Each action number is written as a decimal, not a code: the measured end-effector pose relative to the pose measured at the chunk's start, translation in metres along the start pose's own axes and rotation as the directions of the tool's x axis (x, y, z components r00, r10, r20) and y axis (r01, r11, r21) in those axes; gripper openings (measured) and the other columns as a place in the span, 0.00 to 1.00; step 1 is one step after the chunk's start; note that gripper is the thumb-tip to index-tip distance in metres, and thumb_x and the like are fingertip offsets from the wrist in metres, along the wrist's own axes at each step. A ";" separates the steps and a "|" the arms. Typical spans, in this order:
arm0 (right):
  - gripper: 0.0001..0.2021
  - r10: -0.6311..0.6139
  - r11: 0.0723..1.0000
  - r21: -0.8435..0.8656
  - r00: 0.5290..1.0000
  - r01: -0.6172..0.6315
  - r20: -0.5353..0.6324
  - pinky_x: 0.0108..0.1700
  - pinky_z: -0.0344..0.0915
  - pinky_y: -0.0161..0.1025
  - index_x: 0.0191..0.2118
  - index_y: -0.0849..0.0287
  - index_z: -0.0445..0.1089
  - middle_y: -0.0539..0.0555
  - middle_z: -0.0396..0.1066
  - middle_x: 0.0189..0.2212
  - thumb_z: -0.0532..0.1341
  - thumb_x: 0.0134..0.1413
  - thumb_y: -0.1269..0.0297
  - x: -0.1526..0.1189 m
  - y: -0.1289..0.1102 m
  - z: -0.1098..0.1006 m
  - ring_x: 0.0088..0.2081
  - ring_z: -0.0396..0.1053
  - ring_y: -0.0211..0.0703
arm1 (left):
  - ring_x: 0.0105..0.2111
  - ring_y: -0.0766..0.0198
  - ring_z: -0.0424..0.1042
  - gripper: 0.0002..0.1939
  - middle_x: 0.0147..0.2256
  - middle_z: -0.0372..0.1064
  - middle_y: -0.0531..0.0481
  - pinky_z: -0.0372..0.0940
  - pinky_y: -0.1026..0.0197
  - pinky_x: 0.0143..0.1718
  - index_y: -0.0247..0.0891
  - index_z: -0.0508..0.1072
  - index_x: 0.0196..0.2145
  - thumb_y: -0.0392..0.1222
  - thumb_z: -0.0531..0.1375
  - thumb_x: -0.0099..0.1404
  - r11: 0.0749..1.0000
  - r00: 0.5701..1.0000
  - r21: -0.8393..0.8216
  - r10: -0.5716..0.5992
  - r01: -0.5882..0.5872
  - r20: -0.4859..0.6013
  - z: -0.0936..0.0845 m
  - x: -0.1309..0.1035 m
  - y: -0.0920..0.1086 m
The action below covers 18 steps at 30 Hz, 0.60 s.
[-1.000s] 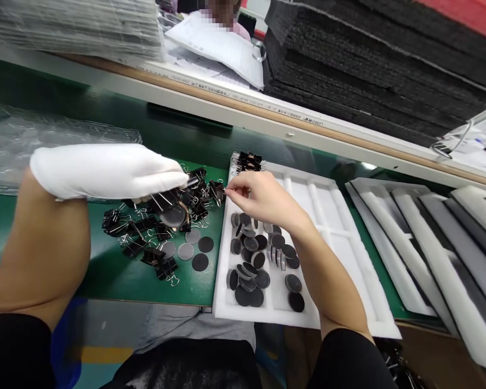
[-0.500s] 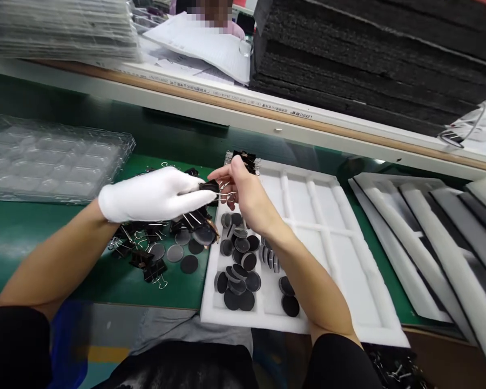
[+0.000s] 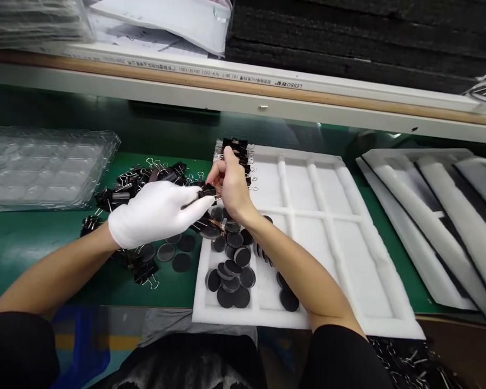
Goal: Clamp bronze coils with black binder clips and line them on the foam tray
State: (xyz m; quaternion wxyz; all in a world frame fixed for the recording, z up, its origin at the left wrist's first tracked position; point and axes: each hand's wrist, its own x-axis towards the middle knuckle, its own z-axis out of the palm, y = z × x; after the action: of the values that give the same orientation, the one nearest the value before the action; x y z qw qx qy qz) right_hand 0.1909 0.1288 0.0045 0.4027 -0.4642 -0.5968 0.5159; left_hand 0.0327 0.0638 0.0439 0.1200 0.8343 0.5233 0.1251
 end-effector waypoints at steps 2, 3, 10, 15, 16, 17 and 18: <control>0.41 -0.021 0.999 0.046 1.000 0.022 -0.010 0.26 0.55 0.40 0.18 0.52 0.58 0.54 0.58 0.19 0.33 0.57 0.21 0.001 0.002 0.003 0.23 0.58 0.42 | 0.19 0.66 0.53 0.27 0.17 0.55 0.55 0.46 0.57 0.27 0.40 0.58 0.21 0.57 0.50 0.74 0.995 0.997 -0.099 0.039 -0.033 0.064 -0.004 0.000 0.001; 0.41 -0.017 0.997 0.074 1.000 0.017 0.002 0.27 0.56 0.41 0.17 0.52 0.57 0.54 0.57 0.19 0.33 0.56 0.21 0.001 0.003 0.004 0.24 0.58 0.42 | 0.19 0.67 0.53 0.28 0.17 0.56 0.55 0.47 0.57 0.27 0.40 0.57 0.20 0.58 0.51 0.74 0.986 0.993 -0.161 0.058 -0.040 0.106 -0.007 -0.001 0.000; 0.37 0.135 0.954 0.243 0.977 -0.173 0.165 0.24 0.55 0.39 0.18 0.51 0.52 0.49 0.51 0.18 0.38 0.58 0.23 0.012 0.019 0.006 0.22 0.51 0.39 | 0.20 0.65 0.69 0.30 0.17 0.70 0.52 0.59 0.61 0.28 0.39 0.66 0.19 0.61 0.54 0.73 0.828 0.945 -0.513 -0.058 0.226 0.322 -0.037 0.005 -0.022; 0.33 0.161 0.947 0.245 0.966 -0.209 0.200 0.25 0.55 0.38 0.21 0.53 0.58 0.50 0.58 0.19 0.44 0.62 0.30 0.019 0.030 0.000 0.21 0.54 0.39 | 0.21 0.67 0.68 0.27 0.19 0.73 0.53 0.60 0.64 0.29 0.38 0.66 0.20 0.56 0.57 0.72 0.836 0.923 -0.494 -0.037 0.238 0.382 -0.042 0.008 -0.028; 0.33 0.149 0.960 0.207 0.972 -0.186 0.183 0.25 0.54 0.38 0.21 0.53 0.59 0.50 0.58 0.19 0.44 0.63 0.31 0.020 0.028 -0.004 0.21 0.54 0.39 | 0.21 0.67 0.66 0.28 0.19 0.72 0.53 0.60 0.64 0.29 0.38 0.65 0.19 0.57 0.56 0.73 0.861 0.918 -0.456 -0.030 0.224 0.394 -0.042 0.007 -0.027; 0.34 0.131 0.978 0.143 0.978 -0.154 0.160 0.26 0.54 0.39 0.20 0.53 0.61 0.51 0.59 0.18 0.44 0.65 0.32 0.021 0.025 -0.008 0.21 0.54 0.39 | 0.21 0.68 0.65 0.29 0.19 0.72 0.53 0.60 0.64 0.29 0.38 0.64 0.18 0.57 0.54 0.73 0.886 0.913 -0.414 -0.028 0.211 0.407 -0.043 0.005 -0.025; 0.35 0.105 0.992 0.054 0.985 -0.113 0.134 0.27 0.55 0.39 0.19 0.54 0.62 0.51 0.59 0.18 0.44 0.66 0.33 0.021 0.021 -0.013 0.21 0.55 0.39 | 0.20 0.68 0.64 0.31 0.18 0.71 0.53 0.59 0.64 0.29 0.38 0.63 0.17 0.58 0.52 0.74 0.905 0.907 -0.372 -0.032 0.204 0.420 -0.045 0.004 -0.024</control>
State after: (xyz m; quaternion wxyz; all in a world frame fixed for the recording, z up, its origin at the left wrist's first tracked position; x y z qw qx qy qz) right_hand 0.2007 0.1532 -0.0140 0.3479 -0.4486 -0.5794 0.5848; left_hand -0.0012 0.0804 0.0784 0.4042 0.7643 0.5001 0.0489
